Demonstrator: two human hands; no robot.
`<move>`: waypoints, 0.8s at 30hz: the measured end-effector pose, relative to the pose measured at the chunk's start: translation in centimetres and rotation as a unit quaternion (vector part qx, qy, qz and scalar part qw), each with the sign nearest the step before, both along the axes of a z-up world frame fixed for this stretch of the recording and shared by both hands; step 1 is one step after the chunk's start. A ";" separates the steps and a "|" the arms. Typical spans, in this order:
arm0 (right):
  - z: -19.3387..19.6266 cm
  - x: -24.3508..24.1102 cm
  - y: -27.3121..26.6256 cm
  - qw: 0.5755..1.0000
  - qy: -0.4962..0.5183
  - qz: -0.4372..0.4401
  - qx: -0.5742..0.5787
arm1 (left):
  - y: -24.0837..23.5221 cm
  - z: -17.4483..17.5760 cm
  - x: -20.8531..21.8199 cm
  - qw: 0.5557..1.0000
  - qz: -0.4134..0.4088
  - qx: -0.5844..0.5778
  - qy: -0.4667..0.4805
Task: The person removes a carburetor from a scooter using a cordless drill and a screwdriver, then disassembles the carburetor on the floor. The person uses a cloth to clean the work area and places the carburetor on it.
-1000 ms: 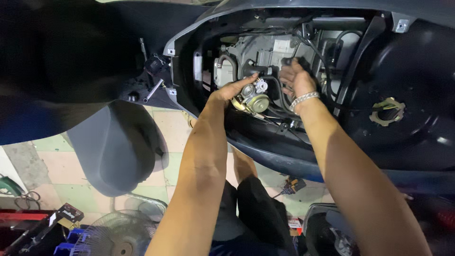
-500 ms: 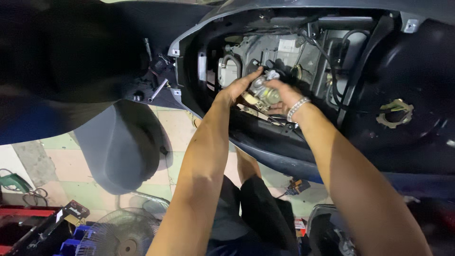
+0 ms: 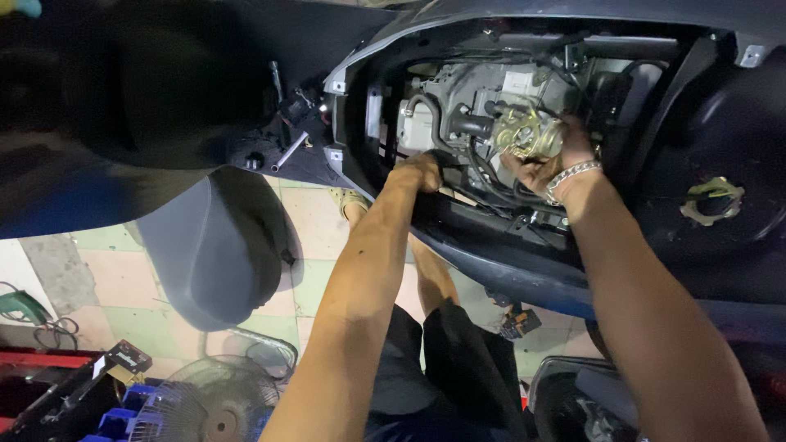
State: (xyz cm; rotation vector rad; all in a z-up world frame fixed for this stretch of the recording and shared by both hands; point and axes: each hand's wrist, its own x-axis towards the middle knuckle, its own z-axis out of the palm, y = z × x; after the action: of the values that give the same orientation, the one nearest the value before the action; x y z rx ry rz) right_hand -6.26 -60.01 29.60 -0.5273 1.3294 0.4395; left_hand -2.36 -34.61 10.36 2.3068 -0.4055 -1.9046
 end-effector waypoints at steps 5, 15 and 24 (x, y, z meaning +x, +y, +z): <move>-0.9 -0.6 0.0 0.998 -0.019 0.059 0.025 | -0.6 0.5 0.5 0.995 0.091 -0.020 -0.032; -1.6 -1.2 -0.3 0.993 -0.028 0.113 -0.005 | -3.1 0.8 -0.3 0.980 0.068 -0.146 -0.117; -3.2 -2.3 -1.1 0.996 0.067 0.032 -0.051 | -11.1 0.9 -5.2 0.972 0.090 -0.193 -0.101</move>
State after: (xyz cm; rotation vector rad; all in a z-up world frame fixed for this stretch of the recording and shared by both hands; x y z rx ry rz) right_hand -8.53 -61.11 26.40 -0.6355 1.4724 0.4688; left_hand -7.58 -45.68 11.21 2.1923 -0.5155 -1.3695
